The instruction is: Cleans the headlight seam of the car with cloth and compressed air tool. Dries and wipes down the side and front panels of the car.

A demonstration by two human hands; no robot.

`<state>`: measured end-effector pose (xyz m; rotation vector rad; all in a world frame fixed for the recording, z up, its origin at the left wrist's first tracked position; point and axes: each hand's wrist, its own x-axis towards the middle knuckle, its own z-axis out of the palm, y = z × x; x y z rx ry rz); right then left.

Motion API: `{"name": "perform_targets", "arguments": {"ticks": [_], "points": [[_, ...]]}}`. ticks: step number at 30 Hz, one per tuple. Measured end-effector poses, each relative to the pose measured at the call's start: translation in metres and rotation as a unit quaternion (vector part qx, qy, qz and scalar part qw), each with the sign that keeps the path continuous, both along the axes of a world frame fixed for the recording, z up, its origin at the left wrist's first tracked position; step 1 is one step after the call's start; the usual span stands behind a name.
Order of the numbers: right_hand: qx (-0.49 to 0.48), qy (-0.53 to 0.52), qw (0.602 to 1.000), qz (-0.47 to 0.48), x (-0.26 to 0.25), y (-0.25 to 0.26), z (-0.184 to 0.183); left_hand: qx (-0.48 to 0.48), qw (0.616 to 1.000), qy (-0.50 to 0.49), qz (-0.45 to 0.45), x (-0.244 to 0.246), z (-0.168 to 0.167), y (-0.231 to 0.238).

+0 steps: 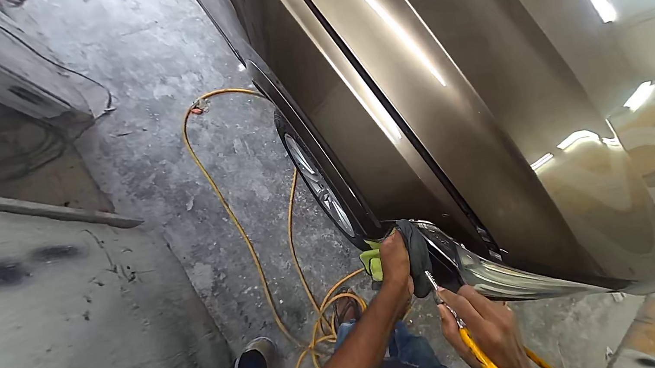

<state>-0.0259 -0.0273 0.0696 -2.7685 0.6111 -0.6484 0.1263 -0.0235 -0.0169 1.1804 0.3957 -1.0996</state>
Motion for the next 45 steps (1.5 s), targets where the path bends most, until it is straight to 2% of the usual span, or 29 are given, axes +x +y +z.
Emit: {"name": "perform_targets", "arguments": {"ticks": [3, 10, 16, 19, 28, 31, 34, 39, 45], "points": [[0.008, -0.006, 1.000, 0.005, -0.003, 0.001, 0.002, -0.013, 0.999, 0.020, 0.024, -0.006, 0.010, -0.006], [0.020, -0.024, 0.999, 0.016, -0.007, 0.003, 0.012, -0.018, 0.999, -0.006, -0.029, -0.022, 0.026, -0.011], [0.017, -0.018, 0.999, 0.026, 0.001, 0.000, 0.022, -0.024, 0.999, -0.017, 0.041, -0.006, 0.008, -0.009], [0.022, -0.028, 0.999, 0.018, -0.003, 0.002, 0.022, -0.012, 0.999, -0.009, 0.037, -0.003, 0.004, -0.009], [0.042, -0.025, 0.999, 0.007, -0.036, 0.004, 0.021, 0.001, 0.998, -0.070, 0.006, -0.049, 0.021, -0.030], [0.040, -0.028, 0.999, 0.013, -0.047, -0.001, 0.025, 0.008, 0.996, -0.087, -0.011, -0.052, 0.021, -0.028], [0.037, -0.030, 0.998, 0.032, -0.058, -0.008, 0.024, 0.019, 0.988, -0.146, -0.047, -0.046, 0.015, -0.021], [0.028, -0.041, 0.998, 0.045, -0.080, -0.023, 0.028, 0.036, 0.980, -0.198, -0.002, -0.044, 0.009, -0.024], [0.046, -0.042, 0.998, 0.018, -0.130, -0.029, 0.022, 0.078, 0.967, -0.240, -0.037, -0.091, 0.014, -0.033]]}}
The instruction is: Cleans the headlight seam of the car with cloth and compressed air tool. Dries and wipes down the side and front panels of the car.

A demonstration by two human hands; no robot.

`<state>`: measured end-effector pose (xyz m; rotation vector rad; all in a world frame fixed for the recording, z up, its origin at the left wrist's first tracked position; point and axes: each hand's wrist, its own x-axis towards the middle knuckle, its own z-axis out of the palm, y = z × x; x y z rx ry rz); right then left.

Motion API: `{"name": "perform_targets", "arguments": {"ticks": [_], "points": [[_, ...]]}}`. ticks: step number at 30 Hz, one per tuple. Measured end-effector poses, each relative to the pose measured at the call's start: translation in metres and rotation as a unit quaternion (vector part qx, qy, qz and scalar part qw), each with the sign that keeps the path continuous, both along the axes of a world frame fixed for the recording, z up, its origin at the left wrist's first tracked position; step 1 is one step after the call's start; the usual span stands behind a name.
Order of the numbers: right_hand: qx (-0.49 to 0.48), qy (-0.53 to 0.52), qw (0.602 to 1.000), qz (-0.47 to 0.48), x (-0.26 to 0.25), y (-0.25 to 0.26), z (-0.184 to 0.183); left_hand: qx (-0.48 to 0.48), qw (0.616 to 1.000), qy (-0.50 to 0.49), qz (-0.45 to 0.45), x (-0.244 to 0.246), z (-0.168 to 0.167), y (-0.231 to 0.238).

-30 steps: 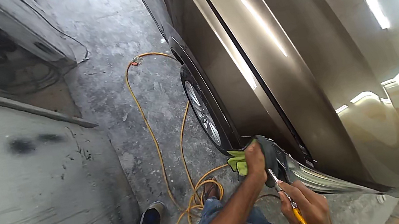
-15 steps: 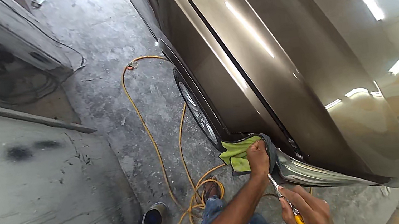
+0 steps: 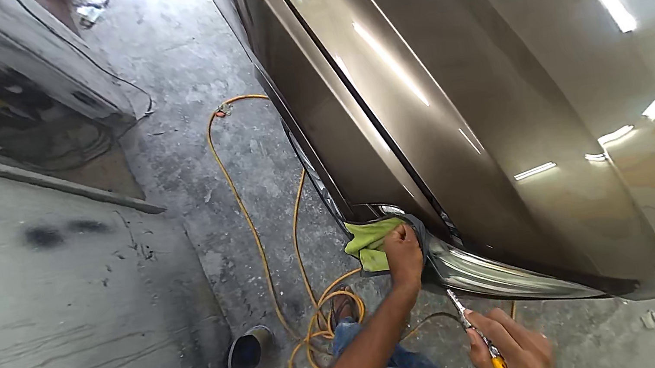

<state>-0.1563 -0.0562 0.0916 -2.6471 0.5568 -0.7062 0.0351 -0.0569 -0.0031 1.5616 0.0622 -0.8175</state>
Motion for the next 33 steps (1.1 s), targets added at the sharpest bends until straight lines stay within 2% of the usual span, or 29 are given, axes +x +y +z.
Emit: {"name": "perform_targets", "arguments": {"ticks": [4, 7, 11, 15, 20, 23, 26, 30, 33], "points": [[0.005, 0.012, 1.000, 0.014, -0.020, -0.005, -0.005, 0.008, 0.999, -0.011, -0.039, -0.046, -0.003, -0.001], [-0.010, 0.007, 1.000, 0.026, -0.023, -0.011, 0.002, 0.052, 0.996, -0.039, -0.060, -0.053, -0.001, -0.002], [-0.014, -0.002, 0.999, 0.034, -0.023, -0.017, 0.015, 0.114, 0.985, -0.110, -0.071, -0.045, -0.004, -0.002], [-0.015, -0.008, 1.000, 0.019, -0.032, -0.011, 0.022, 0.106, 0.983, -0.144, -0.033, -0.037, -0.011, -0.004], [-0.007, 0.006, 1.000, -0.017, -0.062, 0.005, 0.017, 0.118, 0.977, -0.175, 0.013, 0.012, -0.010, -0.003], [0.002, 0.021, 0.999, -0.025, -0.080, 0.010, 0.016, 0.082, 0.983, -0.151, 0.068, 0.025, -0.012, -0.009], [0.015, 0.035, 0.999, -0.025, -0.086, 0.017, 0.012, 0.087, 0.987, -0.132, -0.008, -0.018, -0.006, 0.003], [0.018, 0.038, 0.999, 0.000, -0.075, 0.023, 0.009, 0.057, 0.987, -0.105, -0.103, -0.097, -0.013, -0.003], [0.008, 0.029, 0.999, 0.014, -0.062, 0.023, 0.014, 0.018, 0.982, -0.043, -0.183, -0.120, -0.028, 0.001]]}}
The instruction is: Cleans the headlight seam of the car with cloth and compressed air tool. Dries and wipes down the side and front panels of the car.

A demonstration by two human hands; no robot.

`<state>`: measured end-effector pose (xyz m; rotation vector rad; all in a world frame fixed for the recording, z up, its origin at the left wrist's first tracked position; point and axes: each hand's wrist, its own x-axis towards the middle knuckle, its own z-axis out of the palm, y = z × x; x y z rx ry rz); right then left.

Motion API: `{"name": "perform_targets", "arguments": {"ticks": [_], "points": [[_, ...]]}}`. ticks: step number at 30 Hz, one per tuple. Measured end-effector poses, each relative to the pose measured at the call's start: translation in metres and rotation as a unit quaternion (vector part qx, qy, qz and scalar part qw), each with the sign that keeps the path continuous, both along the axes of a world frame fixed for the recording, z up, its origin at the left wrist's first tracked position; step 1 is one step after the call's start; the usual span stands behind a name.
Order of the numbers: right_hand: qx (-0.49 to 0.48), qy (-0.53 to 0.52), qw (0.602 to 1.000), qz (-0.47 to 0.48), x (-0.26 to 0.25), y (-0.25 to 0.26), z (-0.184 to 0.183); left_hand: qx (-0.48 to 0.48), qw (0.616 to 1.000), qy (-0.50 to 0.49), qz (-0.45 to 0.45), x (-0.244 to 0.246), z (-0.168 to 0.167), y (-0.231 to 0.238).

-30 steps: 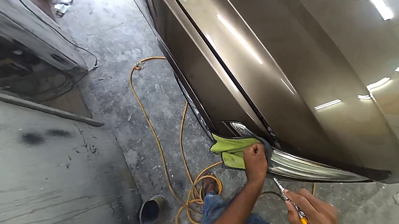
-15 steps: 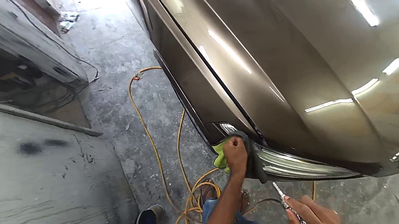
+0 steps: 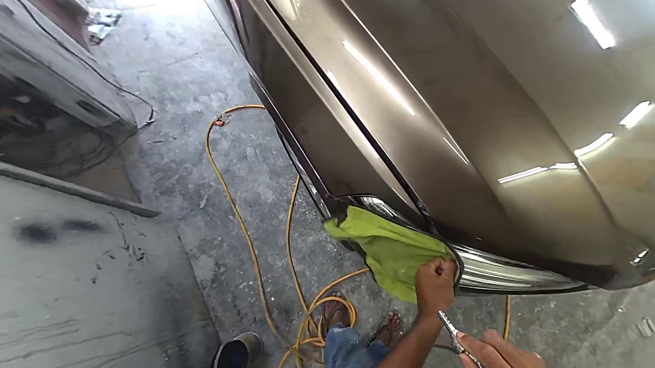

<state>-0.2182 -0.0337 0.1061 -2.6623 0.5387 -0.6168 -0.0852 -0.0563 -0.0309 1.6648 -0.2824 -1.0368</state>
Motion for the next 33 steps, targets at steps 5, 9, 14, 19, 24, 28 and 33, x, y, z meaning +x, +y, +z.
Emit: {"name": "perform_targets", "arguments": {"ticks": [5, 9, 14, 19, 24, 28, 33], "points": [[-0.007, -0.011, 1.000, -0.001, 0.023, -0.009, 0.008, -0.079, 0.991, 0.053, 0.093, 0.029, 0.003, 0.013], [-0.010, -0.018, 1.000, 0.014, 0.041, -0.010, 0.005, -0.034, 0.980, 0.005, 0.194, 0.089, 0.001, 0.013], [0.000, -0.003, 0.999, 0.034, 0.060, -0.008, 0.006, 0.038, 0.972, -0.011, 0.231, 0.147, -0.002, 0.013], [-0.009, -0.015, 0.999, 0.034, 0.078, -0.013, 0.003, 0.026, 0.964, 0.049, 0.260, 0.180, 0.005, 0.017], [0.001, -0.017, 0.999, 0.044, 0.091, -0.007, -0.002, -0.020, 0.943, 0.187, 0.276, 0.172, 0.030, 0.006], [0.006, -0.019, 0.998, 0.053, 0.108, -0.008, -0.002, -0.038, 0.928, 0.211, 0.303, 0.181, 0.032, 0.002], [0.012, -0.020, 0.998, 0.060, 0.115, -0.014, 0.006, -0.048, 0.919, 0.236, 0.312, 0.190, 0.021, 0.005]]}}
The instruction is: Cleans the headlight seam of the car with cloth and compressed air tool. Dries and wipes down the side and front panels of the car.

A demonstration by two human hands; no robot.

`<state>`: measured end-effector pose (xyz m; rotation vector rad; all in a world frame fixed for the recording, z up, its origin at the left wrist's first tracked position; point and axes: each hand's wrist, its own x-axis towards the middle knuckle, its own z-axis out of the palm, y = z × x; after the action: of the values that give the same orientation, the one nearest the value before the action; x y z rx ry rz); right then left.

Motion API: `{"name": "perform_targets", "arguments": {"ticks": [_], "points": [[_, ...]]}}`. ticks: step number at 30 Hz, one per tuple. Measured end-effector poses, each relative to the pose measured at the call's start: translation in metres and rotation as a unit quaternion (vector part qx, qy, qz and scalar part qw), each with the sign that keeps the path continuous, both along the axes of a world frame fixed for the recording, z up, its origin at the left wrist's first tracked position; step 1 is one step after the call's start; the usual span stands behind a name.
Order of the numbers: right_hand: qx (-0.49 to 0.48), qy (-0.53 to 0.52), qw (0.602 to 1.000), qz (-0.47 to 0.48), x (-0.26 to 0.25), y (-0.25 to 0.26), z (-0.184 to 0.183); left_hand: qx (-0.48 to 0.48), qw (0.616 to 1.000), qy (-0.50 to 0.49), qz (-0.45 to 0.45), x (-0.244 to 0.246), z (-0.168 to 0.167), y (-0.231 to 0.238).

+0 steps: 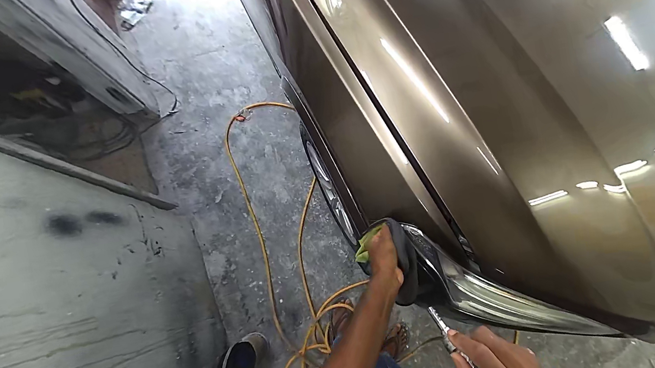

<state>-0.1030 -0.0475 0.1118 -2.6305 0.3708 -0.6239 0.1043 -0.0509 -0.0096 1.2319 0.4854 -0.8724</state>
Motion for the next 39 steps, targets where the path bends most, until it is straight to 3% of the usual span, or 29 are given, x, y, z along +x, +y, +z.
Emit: {"name": "perform_targets", "arguments": {"ticks": [3, 8, 14, 21, 25, 27, 29, 32, 34, 37, 39], "points": [[0.007, 0.002, 1.000, -0.005, 0.002, 0.005, -0.006, -0.010, 1.000, -0.005, -0.029, -0.020, 0.014, -0.006], [0.009, 0.008, 1.000, 0.004, 0.003, -0.002, 0.005, 0.001, 1.000, -0.016, 0.023, 0.002, -0.004, -0.001], [0.023, 0.014, 1.000, -0.016, -0.001, 0.001, -0.003, -0.015, 0.998, -0.015, -0.058, -0.029, 0.018, -0.004], [0.005, -0.001, 1.000, -0.007, 0.004, -0.008, 0.009, 0.033, 0.999, -0.008, -0.007, 0.029, -0.022, 0.016], [0.017, 0.016, 0.999, -0.021, -0.001, -0.005, 0.002, -0.055, 0.995, 0.067, -0.049, 0.028, -0.033, 0.057], [0.021, 0.027, 0.999, -0.027, 0.002, -0.005, 0.003, -0.028, 0.997, -0.011, -0.071, 0.025, -0.033, 0.076], [0.025, 0.032, 0.999, -0.027, 0.005, -0.005, 0.002, 0.076, 0.973, -0.170, -0.137, 0.021, -0.032, 0.094], [0.025, 0.035, 0.999, -0.026, 0.014, -0.005, -0.004, 0.258, 0.861, -0.373, -0.230, 0.026, -0.026, 0.102], [0.031, 0.043, 0.998, -0.024, 0.022, -0.002, -0.007, 0.286, 0.818, -0.426, -0.261, 0.029, -0.020, 0.097], [0.043, 0.053, 0.998, -0.017, 0.031, 0.001, -0.008, 0.200, 0.843, -0.426, -0.261, 0.029, -0.023, 0.087], [0.044, 0.054, 0.997, -0.019, 0.036, 0.002, -0.010, 0.095, 0.909, -0.346, -0.210, 0.029, -0.031, 0.080]]}}
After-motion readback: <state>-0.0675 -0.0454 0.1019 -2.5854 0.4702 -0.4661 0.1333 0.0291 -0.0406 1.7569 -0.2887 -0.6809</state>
